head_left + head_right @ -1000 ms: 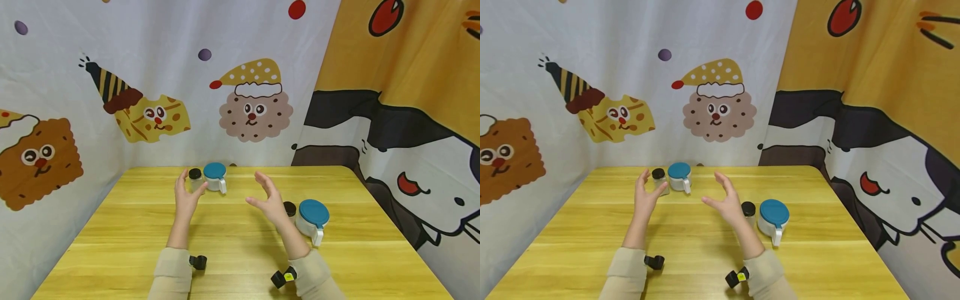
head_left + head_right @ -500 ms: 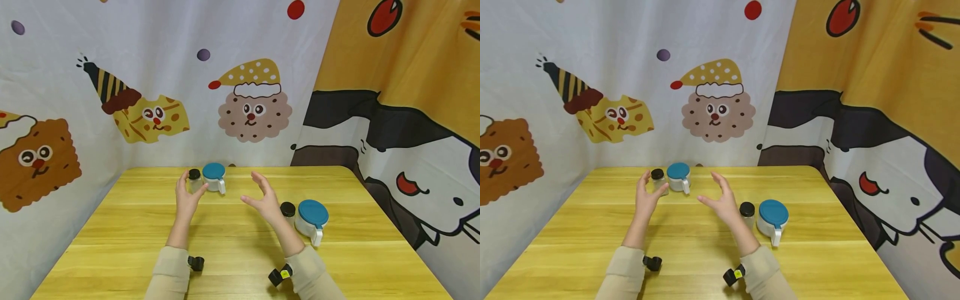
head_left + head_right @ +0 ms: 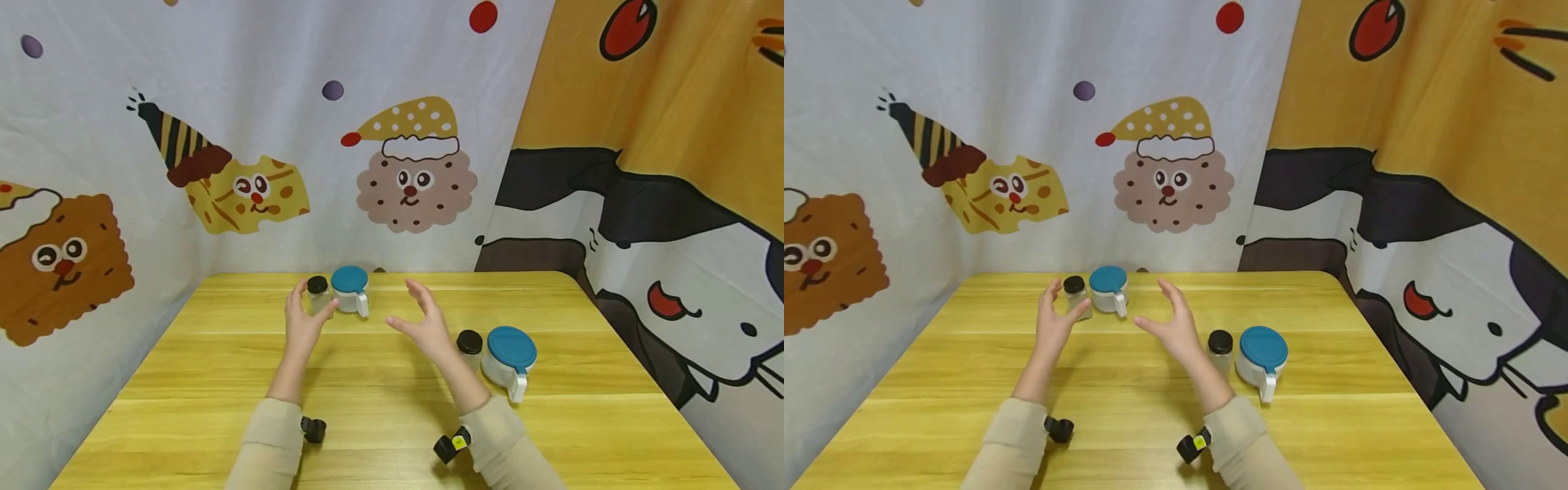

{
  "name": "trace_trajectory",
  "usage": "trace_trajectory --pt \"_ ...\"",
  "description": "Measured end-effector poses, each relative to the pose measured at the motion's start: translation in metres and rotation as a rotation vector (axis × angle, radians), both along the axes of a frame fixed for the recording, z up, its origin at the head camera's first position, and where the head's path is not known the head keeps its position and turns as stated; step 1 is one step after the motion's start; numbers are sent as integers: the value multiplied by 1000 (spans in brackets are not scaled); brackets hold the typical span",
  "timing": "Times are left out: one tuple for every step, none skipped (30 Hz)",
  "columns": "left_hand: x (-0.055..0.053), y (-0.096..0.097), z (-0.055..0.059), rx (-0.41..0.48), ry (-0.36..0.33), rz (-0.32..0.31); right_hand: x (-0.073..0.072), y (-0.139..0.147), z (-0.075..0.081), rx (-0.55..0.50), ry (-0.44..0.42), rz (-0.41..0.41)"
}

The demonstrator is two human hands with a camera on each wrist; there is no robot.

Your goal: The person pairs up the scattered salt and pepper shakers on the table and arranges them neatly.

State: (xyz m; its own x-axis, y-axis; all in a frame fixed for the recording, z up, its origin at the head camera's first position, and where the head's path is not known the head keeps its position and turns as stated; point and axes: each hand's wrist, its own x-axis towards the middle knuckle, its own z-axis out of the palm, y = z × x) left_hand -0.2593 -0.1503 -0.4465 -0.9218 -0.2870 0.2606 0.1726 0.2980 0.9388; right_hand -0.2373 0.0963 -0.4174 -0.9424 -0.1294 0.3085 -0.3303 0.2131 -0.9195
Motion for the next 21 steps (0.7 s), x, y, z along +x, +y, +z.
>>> trace_trajectory --pt "-1 -1 -1 -4 -3 2 -1 -1 -1 3 -4 -7" --pt "-1 -1 -1 -5 -4 2 -2 -2 -2 5 -3 -13" --pt "-2 -2 -2 -6 -8 4 -3 -3 -3 5 -1 -19" --pt "-3 -2 -3 -6 -8 3 -3 -4 -4 6 2 -25" --pt "-3 -3 -3 -4 -9 3 -4 -4 -4 6 5 -29" --pt "-4 -3 -3 -4 -10 2 -5 -5 -4 10 5 -35" --pt "-4 -3 -4 -4 -9 3 -5 -6 -5 12 6 -38" --pt "-5 -4 -4 -2 -9 2 -6 -7 -5 13 7 -39" --pt "-5 -4 -4 -2 -9 1 -7 -7 -6 14 4 -42" --pt "-5 -4 -4 -1 -8 1 -7 -8 -6 13 1 -44" --pt "-6 -5 -5 -2 -9 2 -7 -9 -6 12 -3 -44" --pt "-6 -5 -5 -4 -9 1 -8 -9 -7 9 -3 -42" --pt "-6 -6 -5 -6 -10 -1 -8 -10 -7 6 -6 -42" --pt "-6 -6 -6 -6 -10 -3 -8 -11 -7 3 -9 -41" --pt "-7 -7 -6 -7 -9 -3 -8 -12 -8 1 -10 -41" --pt "-7 -7 -6 -6 -8 -6 -8 -13 -8 -2 -11 -41" --pt "-8 -8 -6 -5 -6 -8 -8 -14 -8 -4 -9 -40" --pt "-8 -8 -6 -3 -3 -11 -9 -15 -8 -5 -3 -37" --pt "-8 -9 -6 1 -1 -13 -9 -17 -8 -8 -6 -40" --pt "-9 -9 -6 3 2 -15 -9 -18 -8 -9 -5 -41" --pt "-10 -10 -6 4 2 -18 -10 -19 -8 -9 -4 -42"
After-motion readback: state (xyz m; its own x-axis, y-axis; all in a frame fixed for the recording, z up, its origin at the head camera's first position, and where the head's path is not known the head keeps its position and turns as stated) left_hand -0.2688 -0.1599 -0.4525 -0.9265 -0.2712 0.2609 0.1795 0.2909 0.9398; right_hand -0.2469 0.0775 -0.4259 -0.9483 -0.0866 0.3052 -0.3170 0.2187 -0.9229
